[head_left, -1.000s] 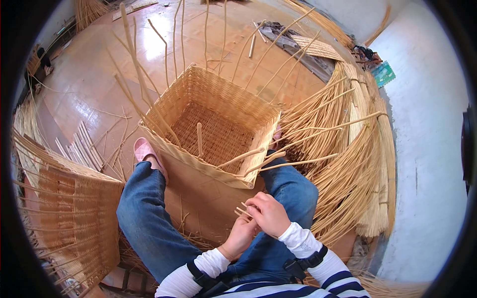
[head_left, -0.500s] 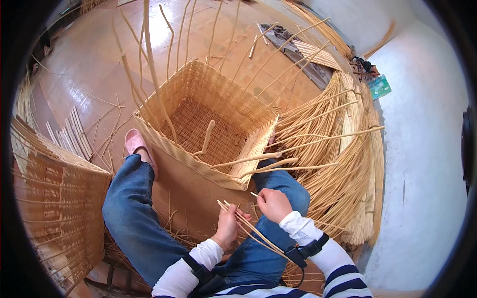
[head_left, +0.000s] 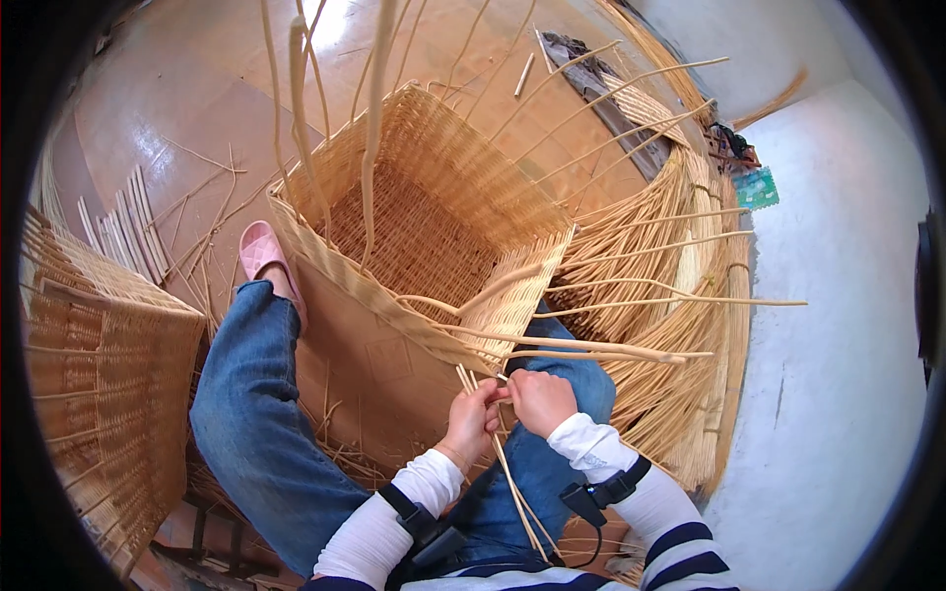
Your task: Weaving a large wicker basket using a drill and weaving strips.
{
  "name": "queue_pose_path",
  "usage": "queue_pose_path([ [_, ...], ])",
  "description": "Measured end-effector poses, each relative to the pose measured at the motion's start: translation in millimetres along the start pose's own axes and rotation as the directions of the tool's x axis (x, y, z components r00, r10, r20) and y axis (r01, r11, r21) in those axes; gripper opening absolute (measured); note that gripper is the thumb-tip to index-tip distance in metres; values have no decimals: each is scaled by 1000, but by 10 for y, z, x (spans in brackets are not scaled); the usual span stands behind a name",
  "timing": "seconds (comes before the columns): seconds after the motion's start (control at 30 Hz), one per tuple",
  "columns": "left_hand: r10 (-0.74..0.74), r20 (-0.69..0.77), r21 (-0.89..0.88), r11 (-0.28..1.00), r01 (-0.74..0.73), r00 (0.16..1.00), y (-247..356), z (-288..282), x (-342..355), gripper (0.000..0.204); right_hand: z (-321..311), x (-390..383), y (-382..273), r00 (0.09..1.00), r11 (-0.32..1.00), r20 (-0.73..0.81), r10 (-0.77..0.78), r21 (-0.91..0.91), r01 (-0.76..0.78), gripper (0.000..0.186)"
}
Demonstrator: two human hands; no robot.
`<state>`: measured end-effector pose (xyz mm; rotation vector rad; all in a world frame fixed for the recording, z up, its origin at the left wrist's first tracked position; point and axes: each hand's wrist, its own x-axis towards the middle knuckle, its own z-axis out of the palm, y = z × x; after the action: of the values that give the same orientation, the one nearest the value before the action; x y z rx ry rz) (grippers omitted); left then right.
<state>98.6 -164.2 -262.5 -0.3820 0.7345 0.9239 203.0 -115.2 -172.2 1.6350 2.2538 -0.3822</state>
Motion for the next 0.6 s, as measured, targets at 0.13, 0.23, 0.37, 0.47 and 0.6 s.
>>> queue_pose_path([
  [0.13,-23,16,-75,997,25,1000,33,-24,43,4,-23,39,14,1000,1000,-1,7,-14,-7,23],
  [0.23,-24,-6,-100,995,23,1000,57,-58,80,3,-32,61,0,999,999,40,14,-38,-13,25],
  [0.37,-42,26,-156,987,46,999,53,-97,149,1,-41,102,-58,999,997,44,-2,-76,5,23],
  [0.47,-48,28,-175,983,52,998,19,-116,175,3,-67,160,-106,996,994,89,-11,-106,20,18],
  [0.6,-41,-9,-197,980,39,999,-12,-123,189,4,-81,261,-182,974,987,226,-29,-149,64,16],
])
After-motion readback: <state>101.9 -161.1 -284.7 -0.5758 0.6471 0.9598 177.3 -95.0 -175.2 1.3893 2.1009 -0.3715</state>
